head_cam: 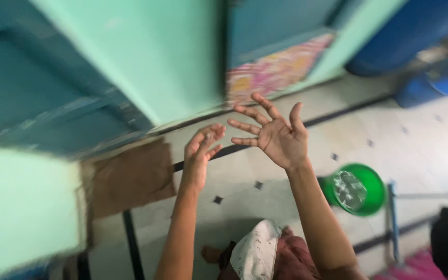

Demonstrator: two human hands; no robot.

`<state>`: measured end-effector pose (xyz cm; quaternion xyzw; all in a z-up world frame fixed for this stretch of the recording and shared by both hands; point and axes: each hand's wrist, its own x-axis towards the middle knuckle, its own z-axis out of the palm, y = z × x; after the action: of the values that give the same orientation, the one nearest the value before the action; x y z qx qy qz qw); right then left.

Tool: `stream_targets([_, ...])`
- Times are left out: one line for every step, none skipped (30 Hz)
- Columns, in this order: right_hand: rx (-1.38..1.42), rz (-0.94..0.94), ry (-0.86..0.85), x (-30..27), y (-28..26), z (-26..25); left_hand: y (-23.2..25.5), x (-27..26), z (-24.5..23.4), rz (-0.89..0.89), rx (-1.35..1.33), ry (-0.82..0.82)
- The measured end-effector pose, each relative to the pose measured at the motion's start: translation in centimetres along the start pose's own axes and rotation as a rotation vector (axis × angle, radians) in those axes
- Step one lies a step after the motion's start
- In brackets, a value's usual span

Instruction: The person mops the tiled floor using a mop, then carries a bucket of water to another area where they rinse and wring the mop head by hand.

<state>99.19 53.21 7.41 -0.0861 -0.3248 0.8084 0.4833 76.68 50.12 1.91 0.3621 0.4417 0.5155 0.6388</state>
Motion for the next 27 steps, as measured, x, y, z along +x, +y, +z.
stream_targets([0.002,0.023,-0.033,1.3,2.6,2.9,3.0,-2.0,-2.6,0.088,0.032,0.01])
stream_targets([-0.001,0.045,-0.065,3.0,4.3,5.3,5.7,-3.5,-4.7,0.138,0.111,0.03])
stream_targets([-0.06,0.058,-0.118,4.8,5.7,7.4,8.0,-4.8,-6.7,0.185,0.193,0.052])
stream_targets([-0.114,0.067,-0.164,5.8,7.5,9.4,9.8,-6.6,-8.8,0.219,0.279,0.073])
stream_targets([-0.166,0.073,-0.212,6.7,9.1,11.2,11.1,-8.1,-10.6,0.189,0.285,0.09])
stream_targets([-0.22,0.065,-0.266,7.5,10.1,12.5,12.1,-9.3,-11.9,0.149,0.29,0.1])
stream_targets([-0.273,0.054,-0.321,8.5,10.8,13.4,12.9,-10.4,-12.9,0.109,0.293,0.111])
stream_targets([-0.33,0.032,-0.366,9.1,11.5,14.3,13.4,-11.4,-13.8,0.113,0.314,0.123])
stream_targets([-0.349,0.027,-0.389,9.6,12.3,15.0,13.8,-12.3,-14.5,0.115,0.334,0.136])
stream_targets([-0.374,0.015,-0.401,9.8,12.7,15.5,14.1,-12.8,-14.9,0.115,0.355,0.135])
stream_targets([-0.398,0.002,-0.413,10.0,13.0,15.8,14.3,-13.0,-15.0,0.15,0.365,0.133])
stream_targets([-0.418,-0.016,-0.417,9.9,13.1,16.0,14.4,-13.1,-14.9,0.179,0.377,0.116])
stream_targets([-0.437,-0.033,-0.42,9.8,12.9,16.0,14.5,-13.2,-14.6,0.208,0.388,0.1])
stream_targets([-0.463,-0.058,-0.412,9.4,12.5,15.8,14.6,-13.0,-14.1,0.204,0.427,0.086])
stream_targets([-0.472,-0.067,-0.412,8.9,12.0,15.5,14.6,-12.7,-13.4,0.202,0.466,0.071])
stream_targets([-0.488,-0.083,-0.403,8.2,11.1,15.0,14.6,-12.3,-12.3,0.201,0.504,0.043])
stream_targets([-0.504,-0.099,-0.395,7.4,10.1,14.4,14.5,-12.0,-11.2,0.222,0.535,0.023])
stream_targets([-0.519,-0.116,-0.368,6.6,8.9,13.9,14.5,-11.6,-10.0,0.246,0.563,-0.005])
stream_targets([-0.534,-0.134,-0.342,5.6,7.7,13.2,14.5,-11.2,-8.7,0.271,0.59,-0.033])
stream_targets([-0.553,-0.155,-0.315,4.4,6.3,12.5,14.3,-10.5,-7.1,0.278,0.605,-0.076])
stream_targets([-0.565,-0.178,-0.283,3.1,4.9,11.8,14.1,-9.8,-5.5,0.287,0.62,-0.119])
stream_targets([-0.579,-0.202,-0.252,1.9,3.4,11.2,13.9,-8.8,-3.7,0.299,0.634,-0.162])
stream_targets([-0.594,-0.226,-0.222,0.8,1.9,10.4,13.7,-7.9,-1.7,0.311,0.649,-0.201])
stream_targets([-0.608,-0.246,-0.193,-0.6,0.2,9.5,13.2,-7.0,0.4,0.32,0.663,-0.239])
stream_targets([-0.622,-0.267,-0.164,-2.0,-1.4,8.6,12.6,-6.0,2.7,0.331,0.676,-0.277])
stream_targets([-0.634,-0.284,-0.139,-3.5,-3.0,7.7,11.9,-5.4,5.0,0.337,0.674,-0.32])
stream_targets([-0.653,-0.308,-0.114,-5.0,-4.7,6.9,11.3,-4.8,7.2,0.343,0.672,-0.362])
